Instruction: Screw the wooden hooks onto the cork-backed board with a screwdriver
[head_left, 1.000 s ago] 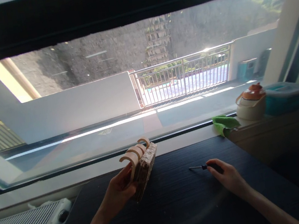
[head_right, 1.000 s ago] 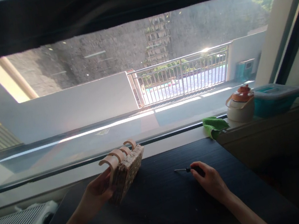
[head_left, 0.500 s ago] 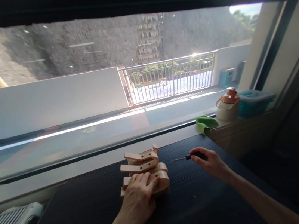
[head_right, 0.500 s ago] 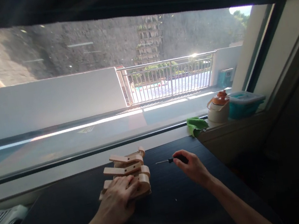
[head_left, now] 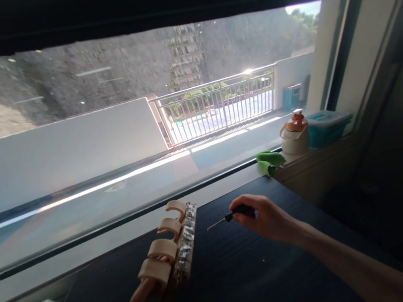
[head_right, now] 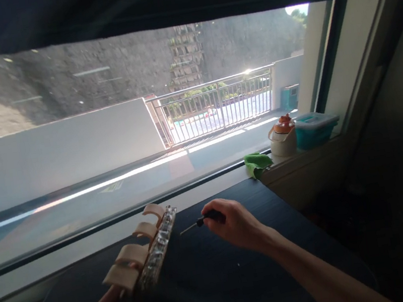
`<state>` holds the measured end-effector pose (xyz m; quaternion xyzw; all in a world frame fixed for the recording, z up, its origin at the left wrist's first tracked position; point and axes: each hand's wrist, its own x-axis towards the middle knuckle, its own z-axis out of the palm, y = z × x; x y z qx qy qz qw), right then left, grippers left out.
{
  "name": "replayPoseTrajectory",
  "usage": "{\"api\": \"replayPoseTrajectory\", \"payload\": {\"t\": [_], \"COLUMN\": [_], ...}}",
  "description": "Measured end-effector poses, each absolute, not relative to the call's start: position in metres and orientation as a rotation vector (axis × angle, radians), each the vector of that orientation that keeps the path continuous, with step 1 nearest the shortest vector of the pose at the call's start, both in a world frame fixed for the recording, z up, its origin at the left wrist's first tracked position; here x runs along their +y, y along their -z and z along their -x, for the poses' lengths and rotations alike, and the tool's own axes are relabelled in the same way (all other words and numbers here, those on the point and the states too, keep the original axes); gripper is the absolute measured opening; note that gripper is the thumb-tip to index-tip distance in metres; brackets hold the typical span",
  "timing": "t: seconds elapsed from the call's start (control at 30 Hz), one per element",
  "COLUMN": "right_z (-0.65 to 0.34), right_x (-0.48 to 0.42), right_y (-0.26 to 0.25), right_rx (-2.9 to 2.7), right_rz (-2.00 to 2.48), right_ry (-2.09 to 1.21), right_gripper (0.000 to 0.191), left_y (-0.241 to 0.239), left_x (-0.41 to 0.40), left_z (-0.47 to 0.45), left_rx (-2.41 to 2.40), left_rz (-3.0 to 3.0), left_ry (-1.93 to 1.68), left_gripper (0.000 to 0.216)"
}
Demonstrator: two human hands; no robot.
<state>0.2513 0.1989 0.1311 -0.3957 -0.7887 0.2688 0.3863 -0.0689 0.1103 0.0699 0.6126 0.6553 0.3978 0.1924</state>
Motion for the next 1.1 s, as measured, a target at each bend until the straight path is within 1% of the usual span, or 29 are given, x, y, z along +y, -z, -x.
{"api": "replayPoseTrajectory", "payload": {"t": [0.13,0.37,0.4,0.43,0.5,0.57,0.7,0.87,1.1], "right_z": [-0.251,-0.260,-0.260,-0.260,-0.259,-0.253,-0.235,-0.219,-0.213], "right_x": [0.198,0.199,0.199,0.199,0.198,0.195,0.187,0.186,0.189], "right_y": [-0.129,-0.135,-0.139,-0.144,-0.158,-0.172,-0.189,-0.189,-0.192], "right_rx": [-2.031,-2.031,-2.035,-2.043,-2.087,-2.183,-2.535,-2.831,-2.908], "right_rz": [1.003,1.033,1.031,1.022,0.978,0.910,0.829,0.788,0.786], "right_ry": [-0.694,-0.643,-0.611,-0.568,-0.467,-0.366,-0.133,0.002,0.014], "right_gripper": [0.019,0.018,0.018,0.018,0.018,0.017,0.016,0.010,0.010], "left_y": [-0.065,-0.074,-0.078,-0.082,-0.090,-0.097,-0.097,-0.089,-0.090], "left_x": [0.105,0.125,0.129,0.134,0.142,0.148,0.153,0.152,0.153], "left_z": [0.074,0.056,0.047,0.037,0.014,-0.008,-0.031,-0.033,-0.033], "left_rx": [1.853,1.802,1.796,1.793,1.840,1.821,1.777,1.781,1.707], "left_rz": [-1.687,-1.944,-2.021,-2.150,-2.391,-2.531,-2.541,-2.525,-2.524], "left_ry": [-1.122,-1.023,-0.982,-0.895,-0.638,-0.335,-0.268,-0.273,-0.349], "left_gripper": [0.021,0.016,0.019,0.026,0.044,0.053,0.064,0.063,0.051]}}
